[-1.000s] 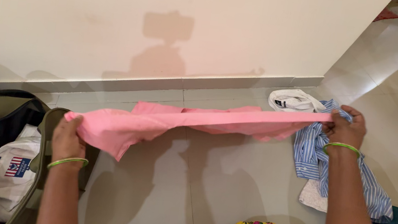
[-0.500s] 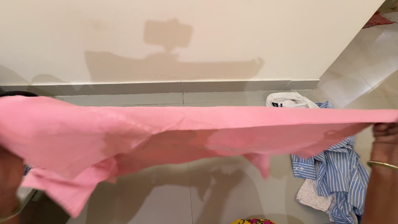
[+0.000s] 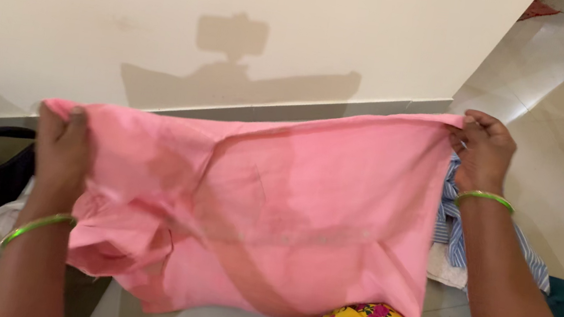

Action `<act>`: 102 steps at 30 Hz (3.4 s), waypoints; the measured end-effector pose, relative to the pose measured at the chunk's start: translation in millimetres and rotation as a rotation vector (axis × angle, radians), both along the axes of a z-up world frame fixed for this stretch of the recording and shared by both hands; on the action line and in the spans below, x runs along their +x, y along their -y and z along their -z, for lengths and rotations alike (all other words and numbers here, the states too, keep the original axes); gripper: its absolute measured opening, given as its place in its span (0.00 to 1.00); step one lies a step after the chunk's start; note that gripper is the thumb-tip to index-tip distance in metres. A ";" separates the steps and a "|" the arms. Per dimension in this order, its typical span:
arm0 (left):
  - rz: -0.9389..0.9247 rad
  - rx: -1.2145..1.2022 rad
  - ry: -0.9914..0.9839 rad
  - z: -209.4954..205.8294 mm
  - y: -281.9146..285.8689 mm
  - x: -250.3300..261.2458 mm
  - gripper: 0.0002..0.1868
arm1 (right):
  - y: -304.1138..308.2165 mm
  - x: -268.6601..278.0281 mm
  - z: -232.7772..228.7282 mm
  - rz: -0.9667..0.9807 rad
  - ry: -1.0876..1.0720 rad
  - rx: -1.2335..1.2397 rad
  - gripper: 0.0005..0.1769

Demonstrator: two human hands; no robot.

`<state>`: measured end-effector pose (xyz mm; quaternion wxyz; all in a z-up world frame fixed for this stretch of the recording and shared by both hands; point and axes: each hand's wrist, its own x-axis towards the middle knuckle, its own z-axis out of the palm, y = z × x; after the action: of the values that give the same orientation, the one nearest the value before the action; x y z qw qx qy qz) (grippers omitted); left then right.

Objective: The person folds a white shirt and places it in a green bag, then buttons and smooths out a pink shirt on the floor.

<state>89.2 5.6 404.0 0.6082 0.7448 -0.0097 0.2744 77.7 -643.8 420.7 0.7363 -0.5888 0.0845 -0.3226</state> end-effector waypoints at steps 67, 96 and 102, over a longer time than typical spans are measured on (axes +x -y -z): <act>0.273 1.660 -1.233 389.3 17.9 -94.5 0.56 | 22.4 -77.7 399.6 -0.244 -0.844 -1.754 0.33; 0.022 1.370 -0.480 377.8 139.6 -76.1 0.42 | 52.0 -11.5 416.9 0.149 -1.180 -1.405 0.25; -0.037 1.179 -0.278 413.2 134.0 -79.4 0.47 | 40.4 13.2 430.0 0.210 -1.251 -1.578 0.19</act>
<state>9.7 -128.4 -9.2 0.0837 0.9852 -0.0677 0.1332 90.9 -684.2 -9.3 -0.0715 -0.9603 0.2690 0.0170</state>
